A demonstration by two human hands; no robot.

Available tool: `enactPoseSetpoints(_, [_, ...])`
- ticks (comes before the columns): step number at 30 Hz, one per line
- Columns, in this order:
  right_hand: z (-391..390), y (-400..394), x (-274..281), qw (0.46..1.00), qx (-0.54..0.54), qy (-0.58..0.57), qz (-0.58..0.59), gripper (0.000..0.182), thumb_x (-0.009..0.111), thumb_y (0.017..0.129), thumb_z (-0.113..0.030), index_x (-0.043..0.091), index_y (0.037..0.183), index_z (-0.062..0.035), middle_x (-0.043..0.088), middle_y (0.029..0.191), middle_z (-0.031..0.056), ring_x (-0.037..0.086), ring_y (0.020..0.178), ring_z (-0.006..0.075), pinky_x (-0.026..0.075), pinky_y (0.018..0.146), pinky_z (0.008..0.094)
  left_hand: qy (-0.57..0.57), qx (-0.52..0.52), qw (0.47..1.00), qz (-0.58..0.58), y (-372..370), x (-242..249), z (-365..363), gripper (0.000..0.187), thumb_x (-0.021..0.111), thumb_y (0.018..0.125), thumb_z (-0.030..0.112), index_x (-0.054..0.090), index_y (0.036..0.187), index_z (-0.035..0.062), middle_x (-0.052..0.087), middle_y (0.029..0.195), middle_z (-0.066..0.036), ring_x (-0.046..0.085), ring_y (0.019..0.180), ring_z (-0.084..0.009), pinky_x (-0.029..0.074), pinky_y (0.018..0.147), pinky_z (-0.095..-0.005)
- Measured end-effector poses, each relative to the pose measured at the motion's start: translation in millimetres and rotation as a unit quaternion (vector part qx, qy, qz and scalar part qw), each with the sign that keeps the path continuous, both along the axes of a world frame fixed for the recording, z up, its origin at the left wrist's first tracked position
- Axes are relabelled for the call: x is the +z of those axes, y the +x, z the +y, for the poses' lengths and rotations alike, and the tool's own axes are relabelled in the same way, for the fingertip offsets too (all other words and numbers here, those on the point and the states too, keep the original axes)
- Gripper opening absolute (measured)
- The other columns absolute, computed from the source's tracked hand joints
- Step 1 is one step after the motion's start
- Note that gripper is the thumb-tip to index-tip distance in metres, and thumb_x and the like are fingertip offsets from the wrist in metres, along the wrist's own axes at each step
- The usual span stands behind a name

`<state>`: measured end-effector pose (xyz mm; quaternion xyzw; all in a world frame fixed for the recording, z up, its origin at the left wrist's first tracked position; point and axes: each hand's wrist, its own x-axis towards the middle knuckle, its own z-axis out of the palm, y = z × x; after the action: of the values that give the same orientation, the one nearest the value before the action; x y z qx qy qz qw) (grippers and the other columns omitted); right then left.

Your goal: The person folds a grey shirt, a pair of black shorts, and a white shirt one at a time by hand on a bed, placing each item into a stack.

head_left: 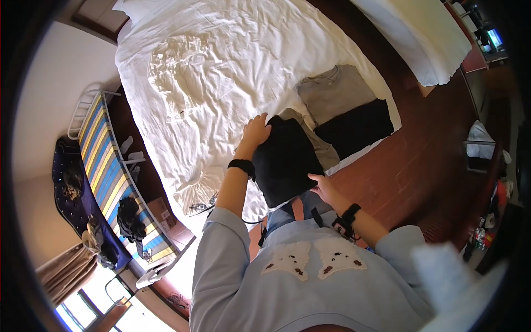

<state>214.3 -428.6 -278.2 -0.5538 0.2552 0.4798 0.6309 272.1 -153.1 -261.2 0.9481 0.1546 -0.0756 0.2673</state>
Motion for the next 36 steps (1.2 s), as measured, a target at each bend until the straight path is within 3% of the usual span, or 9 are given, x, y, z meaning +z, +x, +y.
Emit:
enactPoseSetpoints(8, [8.3,18.9,-12.7,0.997,-0.056,-0.025,-0.048,0.044,0.061,0.069,-0.019,0.046,0.108,-0.0047,0.045,0.111,0.0061,0.043,0.097,0.0188,0.035,0.08,0.0292,-0.093,-0.046,0.99,-0.098,-6.2,-32.7,-9.1,0.023,0.051,0.074,0.013,0.055,0.093,0.0023,0.057,0.087,-0.016,0.052,0.084,-0.0304,0.041,0.075,-0.0364])
enactPoseSetpoints(11, [7.7,14.5,-13.2,0.974,0.016,-0.068,-0.215,0.045,0.059,0.072,-0.019,0.042,0.111,-0.002,0.048,0.105,0.0065,0.045,0.096,0.0198,0.033,0.083,0.0278,-0.146,-0.046,0.984,-0.095,11.5,-51.1,-18.7,0.022,0.05,0.074,0.019,0.056,0.09,0.0056,0.057,0.089,-0.013,0.05,0.088,-0.0315,0.039,0.079,-0.0394])
enactPoseSetpoints(15, [2.1,24.2,-5.3,0.839,0.131,-0.105,-0.518,0.038,0.058,0.073,-0.022,0.046,0.1,0.0026,0.046,0.099,0.0121,0.044,0.096,0.0233,0.032,0.084,0.029,-0.111,-0.02,0.993,0.028,34.0,-30.2,-34.2,0.02,0.053,0.072,0.021,0.057,0.086,0.0064,0.057,0.09,-0.011,0.051,0.087,-0.0301,0.04,0.077,-0.0369])
enactPoseSetpoints(18, [-5.5,25.5,-17.8,0.837,0.133,-0.142,-0.511,0.034,0.057,0.075,-0.022,0.047,0.099,0.0005,0.047,0.098,0.0108,0.046,0.091,0.0193,0.037,0.077,0.0296,-0.133,-0.016,0.99,0.052,42.3,-23.2,-34.1,0.018,0.055,0.072,0.021,0.056,0.083,0.0065,0.057,0.087,-0.011,0.052,0.083,-0.0275,0.041,0.072,-0.0347])
enactPoseSetpoints(21, [-10.9,21.7,-32.7,0.958,0.052,-0.14,-0.243,0.028,0.058,0.076,-0.022,0.049,0.095,-0.0025,0.047,0.095,0.0093,0.048,0.081,0.0131,0.04,0.065,0.0293,-0.183,0.078,0.98,-0.031,47.4,-23.6,-23.0,0.018,0.055,0.072,0.021,0.054,0.082,0.0053,0.056,0.081,-0.012,0.054,0.076,-0.0239,0.04,0.065,-0.0342])
enactPoseSetpoints(24, [-13.6,25.8,-47.9,0.976,0.049,-0.082,-0.195,0.036,0.06,0.074,-0.026,0.045,0.1,-0.0058,0.047,0.093,0.0069,0.048,0.071,0.0099,0.039,0.056,0.0276,-0.129,0.086,0.986,-0.065,40.4,-19.0,-21.5,0.019,0.055,0.073,0.023,0.053,0.081,0.0054,0.056,0.082,-0.011,0.053,0.076,-0.0248,0.04,0.066,-0.0341])
enactPoseSetpoints(27, [1.3,31.9,-15.3,0.982,-0.044,-0.08,-0.164,0.049,0.066,0.067,-0.031,0.039,0.101,-0.01,0.048,0.081,0.002,0.048,0.065,0.0136,0.039,0.056,0.0252,-0.096,0.084,0.99,-0.054,35.6,-30.8,-20.7,0.023,0.055,0.073,0.027,0.054,0.084,0.0057,0.055,0.083,-0.01,0.052,0.077,-0.0267,0.04,0.069,-0.0334])
enactPoseSetpoints(33, [-6.0,23.3,-6.7,0.994,0.027,-0.105,-0.024,0.063,0.069,0.064,-0.03,0.031,0.112,-0.0166,0.046,0.093,0.0055,0.047,0.078,0.016,0.04,0.063,0.0308,0.025,-0.012,1.0,-0.001,24.1,-38.6,-13.6,0.034,0.056,0.072,0.034,0.057,0.093,0.0071,0.056,0.093,-0.01,0.046,0.096,-0.0282,0.038,0.079,-0.0345])
enactPoseSetpoints(36, [-3.6,9.6,0.1,0.982,0.004,-0.185,0.019,0.06,0.071,0.061,-0.029,0.035,0.107,-0.0141,0.045,0.096,0.0069,0.045,0.081,0.0175,0.039,0.07,0.0369,-0.15,0.011,0.987,-0.049,26.5,-65.1,-6.2,0.034,0.054,0.074,0.032,0.056,0.094,0.0051,0.055,0.094,-0.013,0.048,0.094,-0.0296,0.038,0.08,-0.035])
